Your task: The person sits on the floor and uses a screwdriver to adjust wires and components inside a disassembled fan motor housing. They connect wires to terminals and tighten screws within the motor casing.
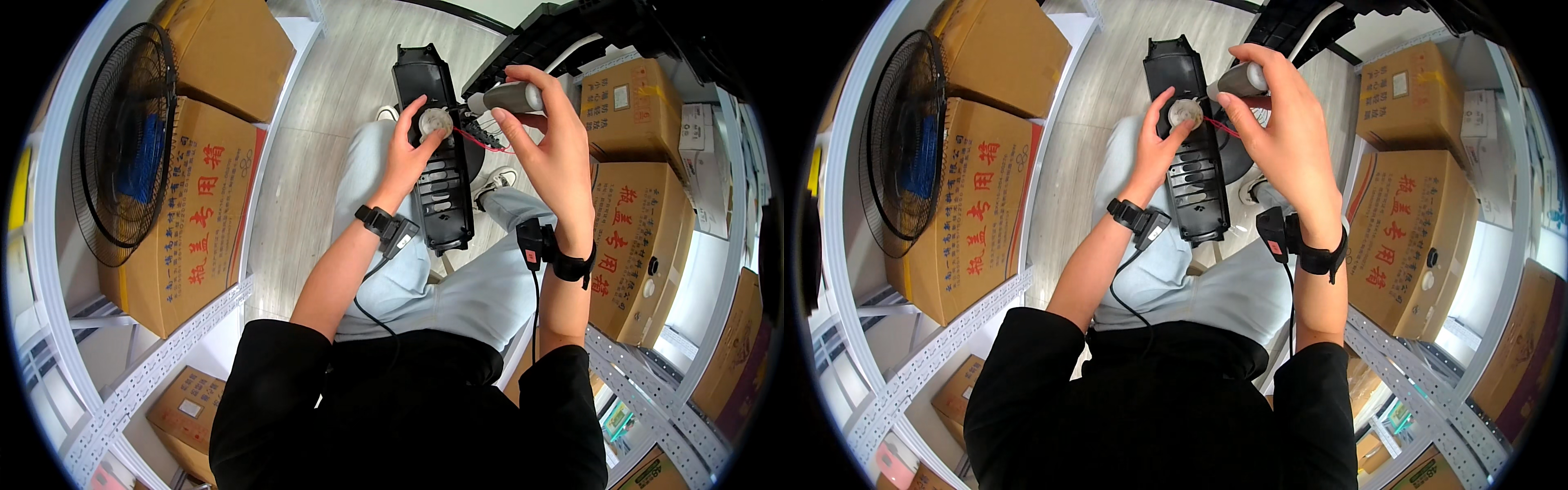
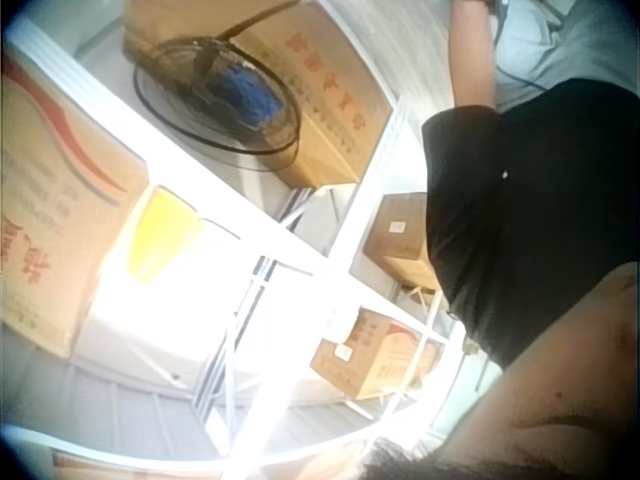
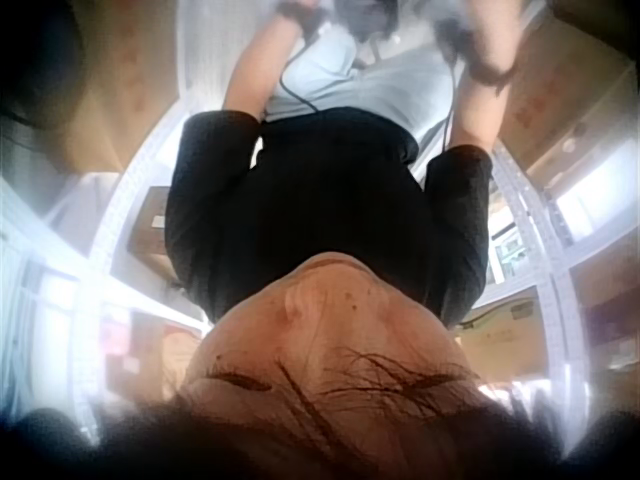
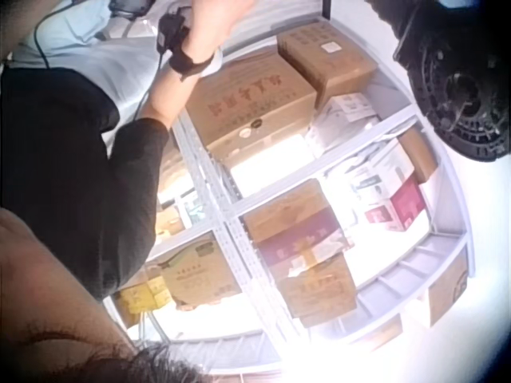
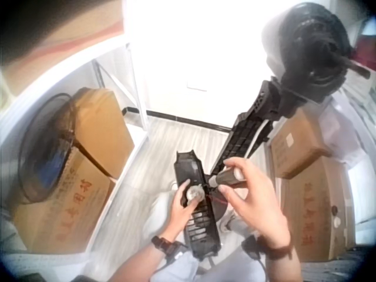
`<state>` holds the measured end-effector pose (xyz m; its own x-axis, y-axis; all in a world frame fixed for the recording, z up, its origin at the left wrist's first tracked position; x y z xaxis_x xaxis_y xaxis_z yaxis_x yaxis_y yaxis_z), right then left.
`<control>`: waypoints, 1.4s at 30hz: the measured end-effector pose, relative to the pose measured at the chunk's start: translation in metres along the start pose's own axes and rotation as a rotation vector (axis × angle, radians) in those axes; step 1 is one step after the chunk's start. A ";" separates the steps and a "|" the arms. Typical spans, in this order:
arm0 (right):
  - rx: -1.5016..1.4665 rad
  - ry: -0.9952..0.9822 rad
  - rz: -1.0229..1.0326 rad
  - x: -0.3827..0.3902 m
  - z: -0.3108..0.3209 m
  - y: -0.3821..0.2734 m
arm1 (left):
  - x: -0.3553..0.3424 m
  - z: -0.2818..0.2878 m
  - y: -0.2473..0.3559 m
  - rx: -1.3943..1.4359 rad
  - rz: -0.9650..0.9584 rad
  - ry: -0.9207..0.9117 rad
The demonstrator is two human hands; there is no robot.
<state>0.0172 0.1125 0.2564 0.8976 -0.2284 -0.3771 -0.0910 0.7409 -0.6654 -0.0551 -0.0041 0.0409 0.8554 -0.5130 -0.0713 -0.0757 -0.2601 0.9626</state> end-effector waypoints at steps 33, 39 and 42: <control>-0.214 0.082 -0.087 0.049 -0.009 -0.008 | -0.001 0.004 -0.003 0.178 0.031 0.022; -0.204 0.065 -0.095 0.048 -0.013 -0.005 | 0.000 0.002 0.008 0.097 0.013 0.041; -0.164 0.020 -0.105 0.046 -0.013 -0.007 | 0.000 0.003 0.006 0.087 -0.002 0.045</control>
<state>0.0537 0.0879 0.2352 0.8973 -0.3128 -0.3114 -0.0678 0.5995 -0.7975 -0.0577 -0.0081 0.0461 0.8778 -0.4754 -0.0591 -0.1167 -0.3319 0.9361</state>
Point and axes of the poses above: each hand's wrist, its own x-axis away from the middle knuckle, its own z-axis out of the back of the hand, y = z × x, the point moved 7 cm from there along -x, towards the middle knuckle, and after that the axes turned 4 degrees about -y, right-handed, at the moved point
